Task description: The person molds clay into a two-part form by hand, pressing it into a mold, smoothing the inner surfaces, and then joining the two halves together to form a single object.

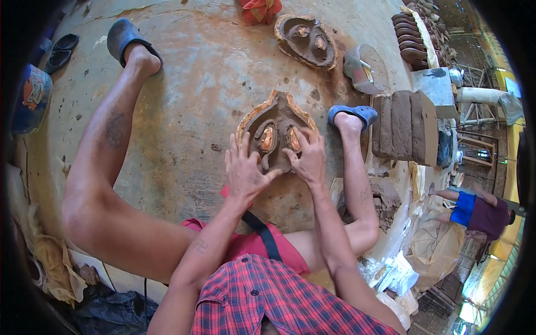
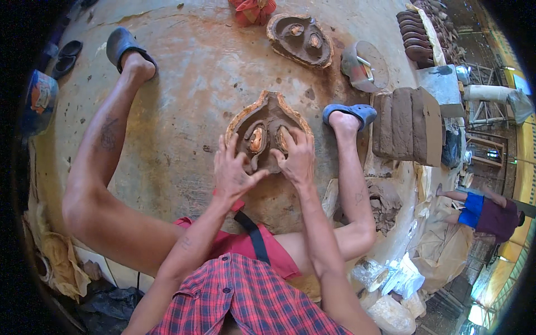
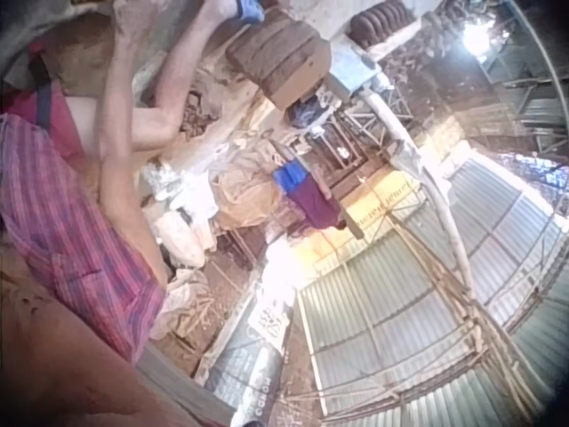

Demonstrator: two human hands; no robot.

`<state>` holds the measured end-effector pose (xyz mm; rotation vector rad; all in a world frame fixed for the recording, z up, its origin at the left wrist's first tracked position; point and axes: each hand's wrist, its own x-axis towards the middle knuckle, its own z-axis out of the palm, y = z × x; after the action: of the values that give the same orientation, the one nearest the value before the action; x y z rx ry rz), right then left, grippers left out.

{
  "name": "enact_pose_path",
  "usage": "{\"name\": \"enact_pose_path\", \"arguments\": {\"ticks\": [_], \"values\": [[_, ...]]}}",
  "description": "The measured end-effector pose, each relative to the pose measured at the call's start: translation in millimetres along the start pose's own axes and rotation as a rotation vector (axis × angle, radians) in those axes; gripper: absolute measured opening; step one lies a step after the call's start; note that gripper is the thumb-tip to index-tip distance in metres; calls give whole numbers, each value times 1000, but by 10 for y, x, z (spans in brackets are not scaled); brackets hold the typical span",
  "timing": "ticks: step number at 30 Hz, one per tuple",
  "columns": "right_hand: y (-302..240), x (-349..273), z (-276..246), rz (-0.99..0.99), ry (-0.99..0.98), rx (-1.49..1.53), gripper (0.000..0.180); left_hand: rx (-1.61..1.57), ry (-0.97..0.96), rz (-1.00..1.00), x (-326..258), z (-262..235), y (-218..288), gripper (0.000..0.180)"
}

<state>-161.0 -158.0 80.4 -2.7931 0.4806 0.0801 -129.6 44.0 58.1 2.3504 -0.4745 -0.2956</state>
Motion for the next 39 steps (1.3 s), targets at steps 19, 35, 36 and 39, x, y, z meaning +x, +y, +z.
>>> {"name": "enact_pose_path", "arguments": {"ticks": [19,35,36,39], "values": [[-86,56,517,-170,41,-195,119,-238,73,17,116,254,-362,26],[-469,-1,652,162,65,-155,109,-310,40,8,362,329,-544,33],[-425,18,665,179,85,-153,107,-329,26,-8,393,338,-540,32],[-580,30,697,217,80,-117,102,-349,2,-20,471,319,-643,31]]}}
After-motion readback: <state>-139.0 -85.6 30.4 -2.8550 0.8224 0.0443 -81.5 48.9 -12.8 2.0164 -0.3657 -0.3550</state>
